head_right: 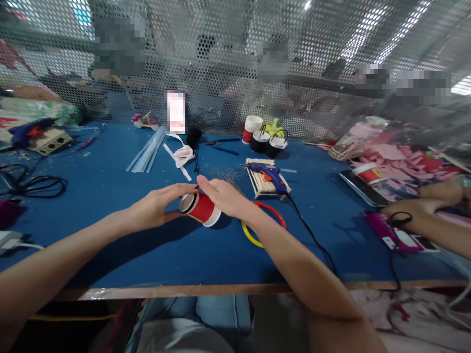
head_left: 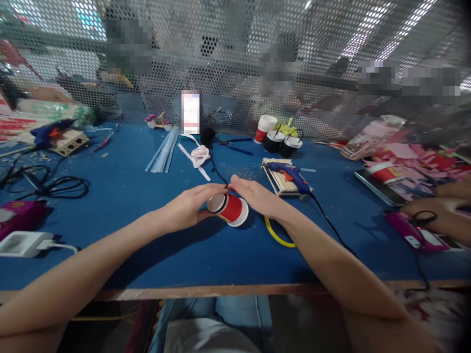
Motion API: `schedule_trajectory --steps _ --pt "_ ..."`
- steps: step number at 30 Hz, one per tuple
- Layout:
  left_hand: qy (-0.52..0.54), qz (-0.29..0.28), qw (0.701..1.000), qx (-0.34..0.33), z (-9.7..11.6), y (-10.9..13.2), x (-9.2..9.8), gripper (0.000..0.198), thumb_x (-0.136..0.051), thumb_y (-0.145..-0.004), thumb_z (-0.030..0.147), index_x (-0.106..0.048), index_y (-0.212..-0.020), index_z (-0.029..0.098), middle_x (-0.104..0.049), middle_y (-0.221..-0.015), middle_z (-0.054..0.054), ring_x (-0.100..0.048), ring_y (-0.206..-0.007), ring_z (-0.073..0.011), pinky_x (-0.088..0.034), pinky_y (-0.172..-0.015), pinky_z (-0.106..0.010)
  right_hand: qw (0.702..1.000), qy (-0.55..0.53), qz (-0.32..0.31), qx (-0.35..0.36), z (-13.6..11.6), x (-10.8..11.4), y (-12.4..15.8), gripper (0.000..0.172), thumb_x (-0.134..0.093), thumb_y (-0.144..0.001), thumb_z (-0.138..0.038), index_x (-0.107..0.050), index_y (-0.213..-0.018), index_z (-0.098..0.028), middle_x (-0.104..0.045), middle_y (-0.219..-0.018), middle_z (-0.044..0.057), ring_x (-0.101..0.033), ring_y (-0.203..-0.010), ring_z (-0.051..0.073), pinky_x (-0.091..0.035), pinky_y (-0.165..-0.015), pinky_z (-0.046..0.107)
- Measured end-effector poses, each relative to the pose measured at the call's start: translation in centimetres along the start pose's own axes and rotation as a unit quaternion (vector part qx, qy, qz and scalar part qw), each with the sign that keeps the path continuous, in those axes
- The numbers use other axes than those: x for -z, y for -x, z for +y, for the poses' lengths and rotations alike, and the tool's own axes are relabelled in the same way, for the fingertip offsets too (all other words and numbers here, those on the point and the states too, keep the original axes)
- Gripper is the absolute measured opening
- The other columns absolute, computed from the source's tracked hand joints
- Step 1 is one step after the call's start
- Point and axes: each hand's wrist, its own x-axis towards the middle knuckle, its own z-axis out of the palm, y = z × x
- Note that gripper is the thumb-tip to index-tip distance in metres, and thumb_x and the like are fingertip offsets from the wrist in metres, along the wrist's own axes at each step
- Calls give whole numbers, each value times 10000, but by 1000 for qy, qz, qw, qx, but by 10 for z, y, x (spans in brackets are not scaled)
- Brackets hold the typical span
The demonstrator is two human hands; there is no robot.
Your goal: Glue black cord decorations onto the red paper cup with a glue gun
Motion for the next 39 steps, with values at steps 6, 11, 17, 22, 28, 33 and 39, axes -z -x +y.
schedule_trajectory --steps 6,11,17,22,28,33,39 --pt "-18 8 999 -29 1 0 -1 465 -551 -813 181 -408 -1255 163 -532 -1267 -144 -500 -1197 -228 -463 -976 -377 995 -94 34 -11 -6 -6 -8 289 -507 -830 -420 -661 -805 -177 -671 -822 30 -591 -784 155 -451 -717 275" --pt "5 2 1000 -23 1 0 -1 464 -554 -812 176 -409 -1253 164 -526 -1268 -136 -494 -1196 -216 -451 -984 -362 988 -113 106 -9 -3 -6 -1 225 -552 -807 -368 -651 -799 -166 -660 -784 33 -581 -720 137 -451 -693 276" --pt "94 6 995 24 0 -1 -1 547 -615 -776 219 -401 -1279 196 -530 -1235 -116 -534 -1131 -213 -479 -941 -347 977 -161 136 -26 5 -6 4 247 -555 -803 -414 -548 -766 -169 -584 -639 -6 -553 -590 107 -440 -568 248" --pt "191 -8 980 54 0 0 -7 558 -652 -744 220 -432 -1256 192 -518 -1228 -115 -552 -1100 -210 -513 -901 -339 978 -150 144 -12 16 -11 1 247 -542 -814 -414 -489 -737 -185 -560 -628 -18 -559 -589 106 -444 -575 252" --pt "219 -24 973 65 2 1 -11 552 -660 -741 230 -428 -1240 189 -530 -1222 -109 -576 -1070 -203 -499 -930 -359 989 -90 117 -10 22 -12 -1 236 -500 -837 -405 -462 -733 -197 -566 -636 -8 -565 -604 128 -444 -608 285" --pt "211 -21 976 55 4 1 -12 520 -646 -752 210 -426 -1222 180 -538 -1212 -107 -580 -1063 -188 -501 -926 -335 994 -63 84 -14 22 -14 -1 220 -468 -852 -380 -442 -723 -204 -564 -646 -4 -543 -622 135 -423 -625 292" --pt "167 -19 985 45 7 0 -11 486 -628 -756 180 -429 -1200 176 -554 -1197 -101 -586 -1048 -182 -510 -902 -328 997 3 77 -23 18 -19 2 209 -426 -866 -358 -396 -718 -212 -546 -672 -8 -513 -640 135 -380 -617 278"
